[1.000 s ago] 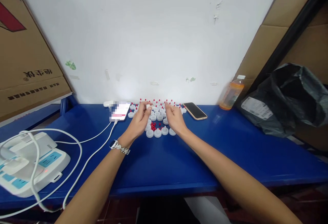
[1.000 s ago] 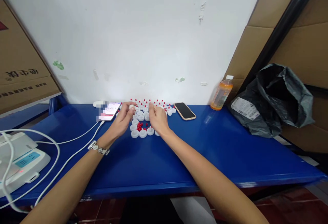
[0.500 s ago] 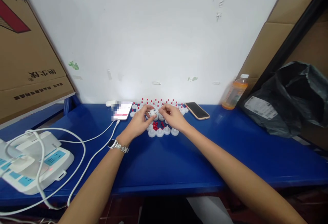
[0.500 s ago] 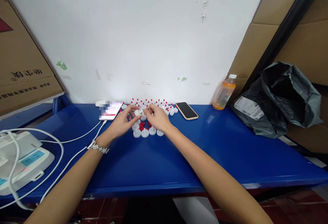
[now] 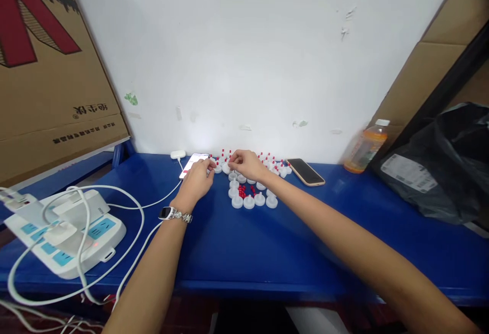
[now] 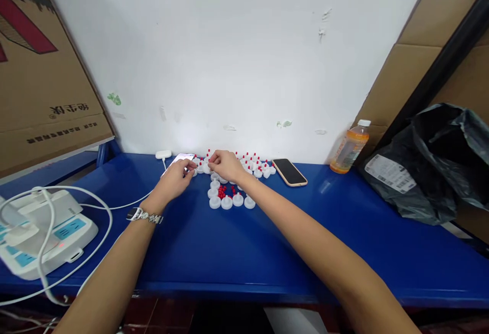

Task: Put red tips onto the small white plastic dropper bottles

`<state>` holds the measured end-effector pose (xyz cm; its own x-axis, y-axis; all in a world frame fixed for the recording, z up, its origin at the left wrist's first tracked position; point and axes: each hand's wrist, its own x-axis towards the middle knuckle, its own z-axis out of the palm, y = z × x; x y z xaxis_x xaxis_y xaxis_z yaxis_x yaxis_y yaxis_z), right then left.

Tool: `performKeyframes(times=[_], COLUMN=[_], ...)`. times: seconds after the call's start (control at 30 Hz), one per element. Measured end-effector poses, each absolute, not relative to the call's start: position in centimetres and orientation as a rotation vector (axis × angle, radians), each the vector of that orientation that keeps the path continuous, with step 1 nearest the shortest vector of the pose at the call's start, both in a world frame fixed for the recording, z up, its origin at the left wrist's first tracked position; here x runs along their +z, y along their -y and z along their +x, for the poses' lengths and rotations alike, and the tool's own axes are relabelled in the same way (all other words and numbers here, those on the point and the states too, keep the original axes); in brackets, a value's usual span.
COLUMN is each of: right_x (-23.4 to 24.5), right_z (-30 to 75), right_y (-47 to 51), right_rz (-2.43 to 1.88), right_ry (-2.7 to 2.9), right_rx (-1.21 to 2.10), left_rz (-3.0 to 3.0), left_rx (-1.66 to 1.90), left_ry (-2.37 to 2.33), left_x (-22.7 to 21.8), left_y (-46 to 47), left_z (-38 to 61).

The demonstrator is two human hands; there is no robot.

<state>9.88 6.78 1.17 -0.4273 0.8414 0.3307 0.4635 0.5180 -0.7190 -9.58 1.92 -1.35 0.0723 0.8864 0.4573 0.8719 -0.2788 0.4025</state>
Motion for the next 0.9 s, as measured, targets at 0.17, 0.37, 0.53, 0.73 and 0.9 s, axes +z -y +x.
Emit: performKeyframes(times=[0.17,0.37,0.53,0.73,0.9], right_x=[0.5,1.0,0.7,0.9,0.9], right_z=[8.2,8.2,7.8,8.0,10.7], right_y=[-7.2,-8.0,-9.6,-9.1,-6.2], right_rz=[-1.219,-1.382,-1.551,-1.494,-1.124], right_ry=[2.424,2.337,2.308,2.168,1.758], right_rx=[0.388,0.167,0.090,0.251,0.835], left_rz=[2.362,2.449,2.435,2.368,2.313], left_rx=[0.778,0.629,0.699,0.919,1.254], left_ry=[-1.858,-1.727,-1.760,-1.782,-1.644], left_x=[-2.2,-2.7,-2.3,-1.8,-1.6], left_y=[-2.2,-2.3,-1.9,-1.3,-0.7], left_z=[-9.5,-8.6,-8.3,-7.8,-5.9])
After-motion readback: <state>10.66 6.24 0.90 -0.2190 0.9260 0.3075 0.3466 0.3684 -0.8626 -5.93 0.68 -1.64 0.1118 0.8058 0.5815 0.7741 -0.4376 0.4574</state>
